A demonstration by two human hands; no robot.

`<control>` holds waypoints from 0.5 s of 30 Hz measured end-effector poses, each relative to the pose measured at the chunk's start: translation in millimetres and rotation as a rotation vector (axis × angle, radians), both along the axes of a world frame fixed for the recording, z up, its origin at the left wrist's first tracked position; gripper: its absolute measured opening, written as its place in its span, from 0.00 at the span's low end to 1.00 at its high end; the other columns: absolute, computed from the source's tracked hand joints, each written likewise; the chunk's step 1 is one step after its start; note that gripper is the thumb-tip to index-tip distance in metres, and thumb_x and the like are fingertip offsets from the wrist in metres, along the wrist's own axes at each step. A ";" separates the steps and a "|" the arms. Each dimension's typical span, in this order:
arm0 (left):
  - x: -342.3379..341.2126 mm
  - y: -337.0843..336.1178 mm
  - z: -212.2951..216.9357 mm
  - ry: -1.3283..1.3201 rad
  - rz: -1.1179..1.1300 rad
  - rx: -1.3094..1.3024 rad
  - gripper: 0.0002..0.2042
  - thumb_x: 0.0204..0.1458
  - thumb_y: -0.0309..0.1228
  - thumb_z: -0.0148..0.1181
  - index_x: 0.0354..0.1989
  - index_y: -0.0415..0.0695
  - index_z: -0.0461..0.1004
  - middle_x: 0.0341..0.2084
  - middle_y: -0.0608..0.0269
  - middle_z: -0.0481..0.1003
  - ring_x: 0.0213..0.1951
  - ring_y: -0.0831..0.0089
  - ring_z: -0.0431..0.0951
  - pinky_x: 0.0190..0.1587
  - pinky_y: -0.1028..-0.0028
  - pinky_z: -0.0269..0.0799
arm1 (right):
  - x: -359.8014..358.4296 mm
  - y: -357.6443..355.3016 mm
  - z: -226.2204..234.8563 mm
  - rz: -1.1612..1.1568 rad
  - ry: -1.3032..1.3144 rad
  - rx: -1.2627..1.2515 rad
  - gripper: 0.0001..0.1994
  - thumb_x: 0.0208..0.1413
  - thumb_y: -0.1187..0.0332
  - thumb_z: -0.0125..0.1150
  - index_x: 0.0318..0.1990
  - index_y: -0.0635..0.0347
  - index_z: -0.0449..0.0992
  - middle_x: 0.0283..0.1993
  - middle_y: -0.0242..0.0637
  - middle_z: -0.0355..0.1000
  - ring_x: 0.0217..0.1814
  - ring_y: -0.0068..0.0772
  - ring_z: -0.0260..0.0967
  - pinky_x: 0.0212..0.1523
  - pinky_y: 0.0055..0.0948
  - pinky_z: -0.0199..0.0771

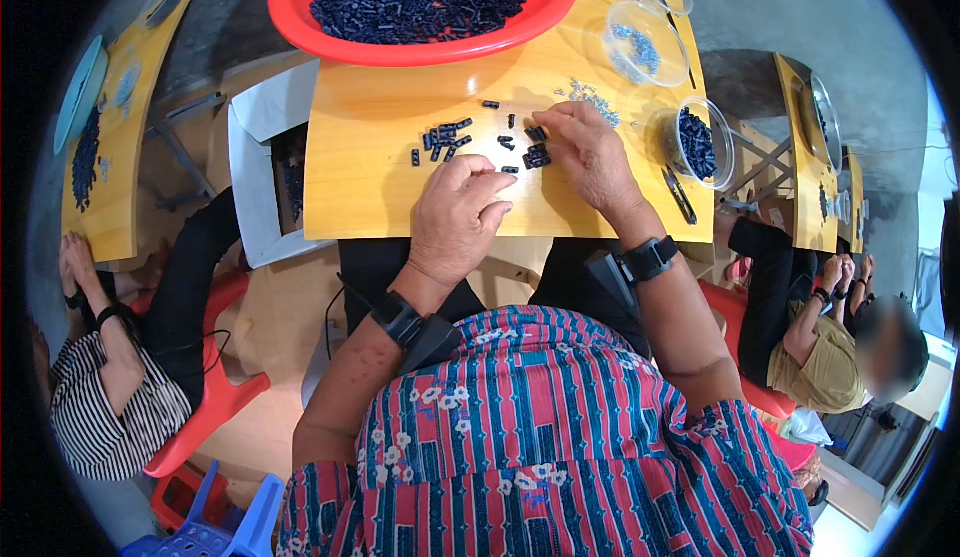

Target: Manually attaching small blue plastic caps to components at a workbench.

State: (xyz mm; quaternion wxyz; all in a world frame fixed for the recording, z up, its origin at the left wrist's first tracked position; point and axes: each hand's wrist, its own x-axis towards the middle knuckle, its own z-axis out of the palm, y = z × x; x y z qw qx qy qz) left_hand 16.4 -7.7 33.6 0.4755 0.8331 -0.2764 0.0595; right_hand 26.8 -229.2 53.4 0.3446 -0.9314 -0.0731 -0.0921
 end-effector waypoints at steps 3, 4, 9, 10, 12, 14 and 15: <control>0.7 -0.3 -0.4 0.025 -0.002 0.009 0.17 0.39 0.23 0.71 0.41 0.44 0.79 0.39 0.59 0.73 0.43 0.60 0.76 0.46 0.66 0.74 | -6.4 0.4 6.8 0.115 0.015 -0.099 0.23 0.46 0.80 0.64 0.53 0.58 0.76 0.50 0.45 0.70 0.54 0.49 0.69 0.54 0.37 0.72; 0.7 0.2 1.0 0.034 -0.003 0.027 0.18 0.39 0.23 0.71 0.42 0.44 0.79 0.39 0.58 0.73 0.44 0.59 0.76 0.47 0.66 0.74 | -7.2 2.8 9.3 0.105 0.046 -0.104 0.25 0.43 0.78 0.66 0.54 0.57 0.75 0.50 0.45 0.69 0.55 0.49 0.68 0.55 0.38 0.72; 1.3 -1.6 1.9 0.037 0.023 0.051 0.18 0.39 0.24 0.71 0.43 0.46 0.79 0.40 0.59 0.72 0.45 0.60 0.75 0.47 0.65 0.73 | -2.2 2.4 12.6 0.131 0.089 -0.108 0.25 0.41 0.75 0.67 0.53 0.58 0.74 0.50 0.46 0.69 0.54 0.53 0.67 0.55 0.42 0.69; 1.8 -1.7 1.1 0.037 0.026 0.058 0.18 0.39 0.26 0.71 0.43 0.48 0.79 0.41 0.61 0.71 0.45 0.61 0.75 0.47 0.64 0.73 | -0.8 1.1 10.4 0.149 0.108 -0.100 0.25 0.42 0.75 0.68 0.52 0.58 0.74 0.50 0.46 0.69 0.53 0.53 0.67 0.55 0.42 0.69; 3.1 -2.1 0.6 0.029 0.009 0.048 0.18 0.39 0.26 0.71 0.43 0.47 0.79 0.41 0.61 0.71 0.45 0.60 0.75 0.47 0.64 0.73 | -0.7 0.6 9.2 0.167 0.128 -0.092 0.24 0.43 0.75 0.68 0.52 0.59 0.75 0.50 0.46 0.69 0.53 0.52 0.67 0.55 0.41 0.70; 5.9 -2.9 1.0 0.021 -0.010 0.037 0.18 0.40 0.25 0.70 0.43 0.47 0.79 0.42 0.61 0.71 0.45 0.60 0.75 0.48 0.64 0.73 | -2.8 2.2 9.3 0.159 0.153 -0.074 0.22 0.44 0.75 0.68 0.51 0.59 0.76 0.48 0.45 0.70 0.52 0.51 0.69 0.53 0.40 0.71; 8.0 -2.4 1.9 0.008 -0.026 0.047 0.17 0.40 0.24 0.70 0.43 0.45 0.79 0.42 0.58 0.72 0.45 0.58 0.75 0.48 0.65 0.73 | -4.6 3.8 9.0 0.160 0.153 -0.074 0.22 0.44 0.75 0.68 0.51 0.59 0.76 0.48 0.45 0.70 0.52 0.51 0.69 0.53 0.40 0.71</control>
